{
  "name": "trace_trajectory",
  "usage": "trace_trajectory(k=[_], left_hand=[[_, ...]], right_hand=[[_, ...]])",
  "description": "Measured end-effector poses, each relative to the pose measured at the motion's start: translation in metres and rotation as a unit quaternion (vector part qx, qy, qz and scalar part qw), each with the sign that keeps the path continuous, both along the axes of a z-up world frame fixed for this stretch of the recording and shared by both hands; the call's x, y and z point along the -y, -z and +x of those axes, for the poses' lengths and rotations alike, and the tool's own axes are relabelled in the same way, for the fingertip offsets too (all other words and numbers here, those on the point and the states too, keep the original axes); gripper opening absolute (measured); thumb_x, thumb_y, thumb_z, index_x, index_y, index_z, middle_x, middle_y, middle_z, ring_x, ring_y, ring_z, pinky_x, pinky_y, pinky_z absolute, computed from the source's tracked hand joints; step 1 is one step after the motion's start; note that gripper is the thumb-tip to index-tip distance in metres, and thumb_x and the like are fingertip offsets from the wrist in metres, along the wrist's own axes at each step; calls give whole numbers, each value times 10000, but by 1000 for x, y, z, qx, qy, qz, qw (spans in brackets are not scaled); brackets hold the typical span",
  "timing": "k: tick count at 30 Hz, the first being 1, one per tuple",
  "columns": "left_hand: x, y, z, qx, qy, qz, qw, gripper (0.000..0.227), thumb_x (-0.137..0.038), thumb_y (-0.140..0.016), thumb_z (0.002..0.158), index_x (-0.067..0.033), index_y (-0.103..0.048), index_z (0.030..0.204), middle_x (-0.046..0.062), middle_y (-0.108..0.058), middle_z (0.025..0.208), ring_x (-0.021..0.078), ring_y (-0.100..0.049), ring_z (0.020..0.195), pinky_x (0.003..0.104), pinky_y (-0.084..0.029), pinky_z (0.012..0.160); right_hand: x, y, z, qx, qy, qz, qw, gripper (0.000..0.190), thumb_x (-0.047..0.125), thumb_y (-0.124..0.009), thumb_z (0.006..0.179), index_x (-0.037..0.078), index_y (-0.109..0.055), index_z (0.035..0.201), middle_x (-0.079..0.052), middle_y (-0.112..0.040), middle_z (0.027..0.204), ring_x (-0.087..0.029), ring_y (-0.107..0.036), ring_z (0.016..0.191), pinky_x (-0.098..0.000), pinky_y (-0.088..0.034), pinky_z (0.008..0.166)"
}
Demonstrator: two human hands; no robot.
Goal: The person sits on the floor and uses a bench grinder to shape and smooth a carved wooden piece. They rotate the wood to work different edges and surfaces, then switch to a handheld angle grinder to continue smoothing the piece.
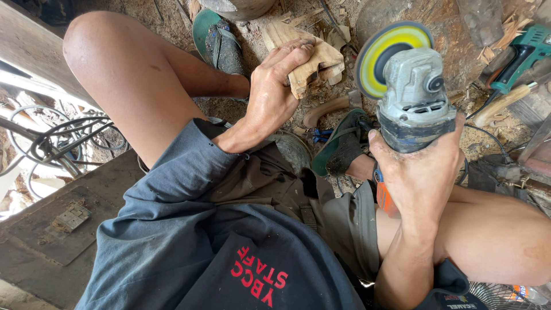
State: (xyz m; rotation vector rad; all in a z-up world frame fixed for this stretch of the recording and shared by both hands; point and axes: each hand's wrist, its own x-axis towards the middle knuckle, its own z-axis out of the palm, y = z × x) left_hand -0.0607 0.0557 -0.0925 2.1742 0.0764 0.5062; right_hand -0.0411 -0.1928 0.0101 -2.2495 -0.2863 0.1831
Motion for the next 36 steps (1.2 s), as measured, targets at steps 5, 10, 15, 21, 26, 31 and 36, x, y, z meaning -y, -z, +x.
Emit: trace_trajectory(k=[5, 10, 15, 21, 26, 31, 36], left_hand=[[3, -1, 0, 12, 4, 18, 1000, 353, -139, -801, 944, -46, -668, 1257, 144, -699, 1311, 357, -667, 1263, 418, -556, 1066], [3, -7, 1, -7, 0, 3, 1000, 340, -143, -807, 932, -52, -673, 1231, 132, -703, 1289, 346, -672, 1241, 411, -560, 1048], [3, -9, 0, -14, 7, 9, 1000, 328, -134, -795, 915, -48, -675, 1208, 133, -704, 1297, 355, -667, 1212, 421, -556, 1022], [3, -10, 9, -50, 7, -31, 998, 295, -97, -778, 916, -63, -692, 1196, 121, -727, 1246, 326, -699, 1137, 402, -571, 971], [5, -12, 18, -44, 34, -68, 996, 390, 73, -656, 829, -69, -693, 1191, 124, -740, 1237, 297, -725, 1173, 394, -563, 1057], [6, -12, 22, -37, 30, -43, 998, 351, 53, -736, 824, -49, -691, 1156, 148, -732, 1214, 336, -693, 1160, 413, -544, 1023], [3, -10, 20, -36, 26, -12, 999, 547, 174, -577, 698, -29, -676, 1197, 165, -722, 1219, 366, -664, 1210, 441, -519, 1074]], right_hand=[[-4, 1, -3, 8, -21, -23, 999, 627, 154, -928, 863, -60, -507, 1274, -201, -738, 1136, -304, -750, 1077, -407, -562, 985], [-15, -5, -2, -32, -6, -36, 999, 688, 169, -904, 796, -40, -524, 1331, -200, -751, 1131, -314, -757, 1023, -420, -568, 921], [-17, -7, -1, -43, 2, -41, 998, 647, 173, -892, 797, -30, -540, 1300, -199, -757, 1114, -321, -763, 1027, -428, -573, 914], [-12, -7, 5, -30, 21, -35, 999, 647, 164, -906, 779, -32, -540, 1276, -207, -751, 1118, -329, -749, 1025, -433, -559, 910], [-11, -10, 7, -28, 37, 4, 999, 630, 165, -895, 779, -31, -535, 1257, -197, -752, 1128, -312, -758, 1020, -411, -568, 922], [-12, -9, 6, -24, 30, -30, 999, 653, 176, -902, 763, -30, -542, 1267, -200, -752, 1114, -322, -754, 1017, -426, -561, 899], [-15, -12, 3, -37, 31, -42, 998, 638, 191, -897, 770, -18, -545, 1260, -191, -754, 1096, -326, -756, 1000, -435, -562, 894]])
